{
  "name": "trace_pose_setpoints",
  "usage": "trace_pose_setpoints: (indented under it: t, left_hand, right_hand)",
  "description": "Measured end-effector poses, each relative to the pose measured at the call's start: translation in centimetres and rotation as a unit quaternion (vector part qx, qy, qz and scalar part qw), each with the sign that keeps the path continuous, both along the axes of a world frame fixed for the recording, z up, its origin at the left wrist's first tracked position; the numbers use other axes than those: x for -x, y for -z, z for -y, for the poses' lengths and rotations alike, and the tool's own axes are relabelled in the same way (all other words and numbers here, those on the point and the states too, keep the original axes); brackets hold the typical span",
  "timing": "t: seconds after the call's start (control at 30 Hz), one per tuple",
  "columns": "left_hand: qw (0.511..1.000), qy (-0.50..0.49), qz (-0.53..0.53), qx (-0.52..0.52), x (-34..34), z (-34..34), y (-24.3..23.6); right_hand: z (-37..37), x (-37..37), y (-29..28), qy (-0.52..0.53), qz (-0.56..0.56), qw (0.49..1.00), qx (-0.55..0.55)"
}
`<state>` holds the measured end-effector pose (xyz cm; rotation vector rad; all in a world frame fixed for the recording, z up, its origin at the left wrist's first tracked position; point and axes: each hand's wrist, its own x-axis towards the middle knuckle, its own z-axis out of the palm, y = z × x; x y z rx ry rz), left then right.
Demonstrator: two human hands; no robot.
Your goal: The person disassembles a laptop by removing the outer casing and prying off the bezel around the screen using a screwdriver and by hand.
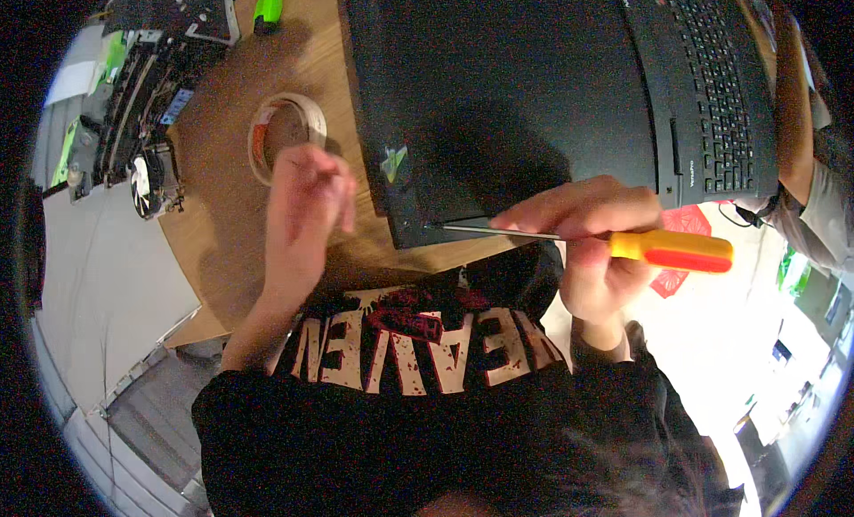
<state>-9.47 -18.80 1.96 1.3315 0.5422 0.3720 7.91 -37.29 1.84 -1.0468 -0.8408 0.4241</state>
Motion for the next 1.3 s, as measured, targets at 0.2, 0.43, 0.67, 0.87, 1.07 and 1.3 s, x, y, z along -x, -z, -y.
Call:
trace_pose_setpoints:
  t: [0.2, 0.43, 0.67, 0.87, 1.07, 1.3]
  left_hand:
    - [0.999, 0.027, 0.014, 0.036, 1.1, 2.2, 1.6]
    - [0.995, 0.033, 0.05, 0.082, 0.9, 2.6, 1.5]
    - [0.998, 0.032, 0.032, 0.039, 1.1, 2.6, 1.7]
    - [0.997, 0.023, 0.066, 0.043, 0.9, 2.7, 2.1]
    - [0.996, 0.024, 0.08, 0.031, 0.8, 2.7, 2.4]
    - [0.996, 0.012, 0.084, 0.037, 0.7, 2.6, 2.4]
  right_hand:
    - [-0.9, 1.7, -0.6, -0.001, 0.087, 0.994, 0.061]
    - [-1.2, 2.6, -1.0, -0.007, 0.125, 0.987, 0.1]
    - [-2.1, 2.7, -2.1, -0.009, 0.226, 0.966, 0.127]
    - [-3.3, 2.2, -3.5, -0.068, 0.328, 0.932, 0.139]
    - [-4.0, 2.2, -4.0, -0.079, 0.394, 0.905, 0.14]
    - [-3.9, 3.2, -4.3, 0.01, 0.369, 0.907, 0.202]
